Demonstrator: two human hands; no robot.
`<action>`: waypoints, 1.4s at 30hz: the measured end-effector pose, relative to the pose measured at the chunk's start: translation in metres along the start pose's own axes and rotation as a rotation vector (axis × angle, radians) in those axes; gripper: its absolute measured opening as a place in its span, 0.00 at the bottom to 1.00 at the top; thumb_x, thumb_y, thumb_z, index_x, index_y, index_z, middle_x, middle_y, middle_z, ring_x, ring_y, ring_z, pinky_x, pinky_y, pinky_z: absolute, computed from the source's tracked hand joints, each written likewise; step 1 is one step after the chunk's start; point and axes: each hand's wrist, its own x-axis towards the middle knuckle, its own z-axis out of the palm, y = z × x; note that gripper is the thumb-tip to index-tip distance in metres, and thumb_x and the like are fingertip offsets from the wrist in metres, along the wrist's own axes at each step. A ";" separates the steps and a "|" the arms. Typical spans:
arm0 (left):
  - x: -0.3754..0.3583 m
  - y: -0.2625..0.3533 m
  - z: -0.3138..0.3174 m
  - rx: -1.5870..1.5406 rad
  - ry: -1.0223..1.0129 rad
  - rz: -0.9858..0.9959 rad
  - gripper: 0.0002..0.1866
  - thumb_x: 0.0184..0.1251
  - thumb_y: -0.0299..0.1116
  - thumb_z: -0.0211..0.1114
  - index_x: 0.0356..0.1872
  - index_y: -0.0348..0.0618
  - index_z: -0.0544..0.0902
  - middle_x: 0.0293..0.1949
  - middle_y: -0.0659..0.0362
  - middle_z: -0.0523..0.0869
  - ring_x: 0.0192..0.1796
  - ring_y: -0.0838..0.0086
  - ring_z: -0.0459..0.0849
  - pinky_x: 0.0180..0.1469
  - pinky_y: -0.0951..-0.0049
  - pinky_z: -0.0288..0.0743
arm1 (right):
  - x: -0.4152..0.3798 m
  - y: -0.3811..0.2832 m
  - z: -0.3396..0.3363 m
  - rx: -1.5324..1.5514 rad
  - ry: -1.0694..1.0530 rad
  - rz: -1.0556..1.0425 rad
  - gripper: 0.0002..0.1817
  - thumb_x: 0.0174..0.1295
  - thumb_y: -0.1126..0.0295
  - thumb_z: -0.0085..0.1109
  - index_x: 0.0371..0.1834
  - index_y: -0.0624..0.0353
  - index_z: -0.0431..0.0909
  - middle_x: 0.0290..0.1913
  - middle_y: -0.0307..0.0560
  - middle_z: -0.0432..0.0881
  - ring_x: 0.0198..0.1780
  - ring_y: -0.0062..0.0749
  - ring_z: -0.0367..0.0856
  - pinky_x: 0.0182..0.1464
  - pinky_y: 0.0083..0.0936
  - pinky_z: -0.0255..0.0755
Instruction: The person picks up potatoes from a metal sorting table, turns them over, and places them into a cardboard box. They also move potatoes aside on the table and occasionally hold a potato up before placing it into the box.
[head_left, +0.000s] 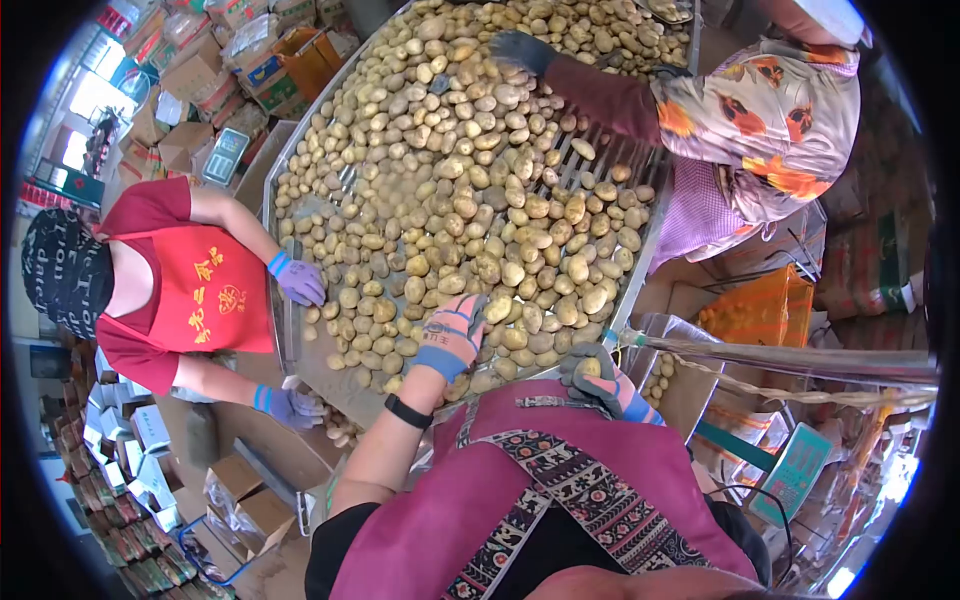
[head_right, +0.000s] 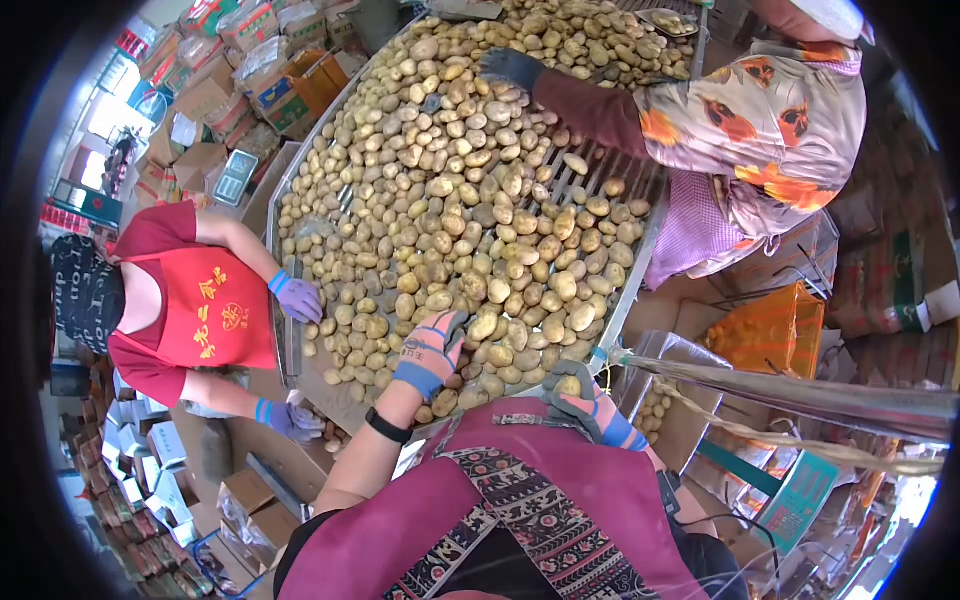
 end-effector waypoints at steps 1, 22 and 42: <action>0.002 -0.008 0.009 -0.013 -0.001 -0.011 0.28 0.60 0.39 0.66 0.61 0.44 0.73 0.57 0.48 0.79 0.59 0.53 0.77 0.61 0.57 0.71 | 0.003 -0.005 0.005 -0.034 0.012 0.028 0.29 0.62 0.70 0.63 0.65 0.53 0.62 0.49 0.42 0.77 0.47 0.27 0.80 0.46 0.21 0.76; 0.057 -0.058 -0.008 -0.463 -0.087 -0.043 0.31 0.58 0.35 0.66 0.65 0.47 0.71 0.65 0.51 0.74 0.64 0.56 0.75 0.62 0.62 0.71 | 0.100 0.017 0.011 -0.151 -0.068 -0.048 0.28 0.71 0.60 0.51 0.70 0.60 0.59 0.61 0.52 0.72 0.59 0.41 0.76 0.61 0.39 0.73; 0.079 -0.086 -0.052 -0.004 -0.037 -0.448 0.35 0.60 0.43 0.67 0.68 0.45 0.68 0.62 0.48 0.77 0.63 0.55 0.77 0.63 0.60 0.71 | 0.082 -0.011 0.045 0.534 0.016 0.296 0.24 0.71 0.60 0.50 0.67 0.54 0.64 0.62 0.54 0.72 0.53 0.39 0.77 0.54 0.35 0.76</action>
